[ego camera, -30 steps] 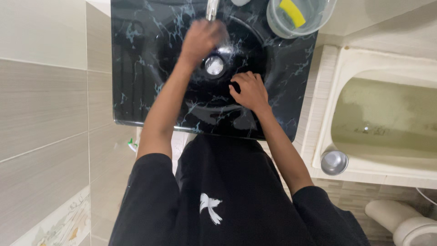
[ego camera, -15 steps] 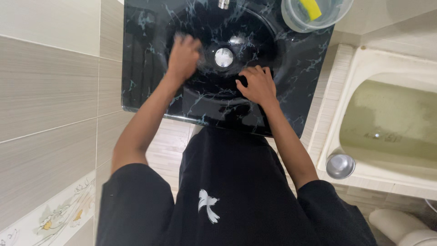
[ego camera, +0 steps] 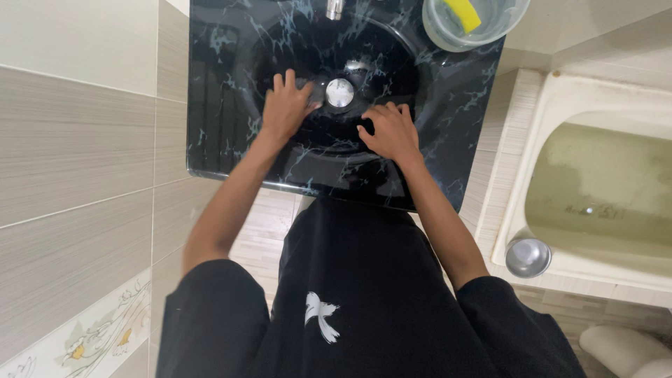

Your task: The person scrubs a black marble sink with a steel wool pad, focusing on the basin and surrounding countertop. They rinse the pad under running water and continue scrubbing different areas of the sink surface.

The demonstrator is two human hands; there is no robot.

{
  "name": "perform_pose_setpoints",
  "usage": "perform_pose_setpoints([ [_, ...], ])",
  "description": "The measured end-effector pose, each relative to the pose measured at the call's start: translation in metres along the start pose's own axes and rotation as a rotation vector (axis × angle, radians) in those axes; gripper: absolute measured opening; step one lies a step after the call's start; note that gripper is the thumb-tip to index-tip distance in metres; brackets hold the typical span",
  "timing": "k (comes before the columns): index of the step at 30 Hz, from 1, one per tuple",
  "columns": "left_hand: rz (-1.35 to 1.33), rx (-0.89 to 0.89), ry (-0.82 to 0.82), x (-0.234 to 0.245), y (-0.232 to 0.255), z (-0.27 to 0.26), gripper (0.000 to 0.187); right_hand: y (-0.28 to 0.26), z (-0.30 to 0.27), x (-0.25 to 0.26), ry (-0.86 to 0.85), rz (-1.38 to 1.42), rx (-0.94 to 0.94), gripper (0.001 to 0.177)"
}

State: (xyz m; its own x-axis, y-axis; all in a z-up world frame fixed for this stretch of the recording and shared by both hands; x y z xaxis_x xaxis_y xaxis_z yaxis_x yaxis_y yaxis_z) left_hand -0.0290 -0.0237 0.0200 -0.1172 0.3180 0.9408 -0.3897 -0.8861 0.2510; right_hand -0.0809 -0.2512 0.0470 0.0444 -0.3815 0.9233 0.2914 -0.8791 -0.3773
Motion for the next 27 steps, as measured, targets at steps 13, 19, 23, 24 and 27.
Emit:
perform_pose_setpoints([
  [13, -0.075, 0.134, 0.057, -0.054, 0.044, 0.027, 0.035, 0.002, -0.003, 0.000, -0.013, 0.029, -0.022, 0.033],
  [19, -0.100, 0.120, 0.098, -0.039, 0.052, 0.032, 0.039, 0.004, 0.001, -0.001, -0.015, 0.019, -0.017, 0.034],
  [23, -0.111, 0.246, 0.151, -0.040, 0.049, 0.029, 0.034, 0.004, -0.001, -0.004, -0.037, 0.000, -0.018, 0.035],
  [24, -0.130, 0.261, 0.173, -0.040, 0.051, 0.026, 0.033, 0.004, -0.001, -0.004, -0.032, 0.001, -0.015, 0.034],
  [27, -0.154, 0.003, 0.138, -0.041, 0.072, 0.014, 0.041, 0.004, 0.000, -0.003, -0.017, 0.009, -0.005, 0.033],
])
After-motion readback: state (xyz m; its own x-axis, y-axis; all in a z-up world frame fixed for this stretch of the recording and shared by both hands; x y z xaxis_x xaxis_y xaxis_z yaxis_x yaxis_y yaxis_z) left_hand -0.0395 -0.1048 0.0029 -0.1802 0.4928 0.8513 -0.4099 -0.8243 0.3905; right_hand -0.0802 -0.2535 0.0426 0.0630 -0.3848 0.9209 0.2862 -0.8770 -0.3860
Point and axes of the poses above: each hand's wrist, its own z-axis towards the middle knuckle, its own x-axis out of the back of the hand, y = z × x, the point moved 5 cm from there along z, towards the middle knuckle, and after that the axes turned 7 degrees about y, right-handed, at the moved point
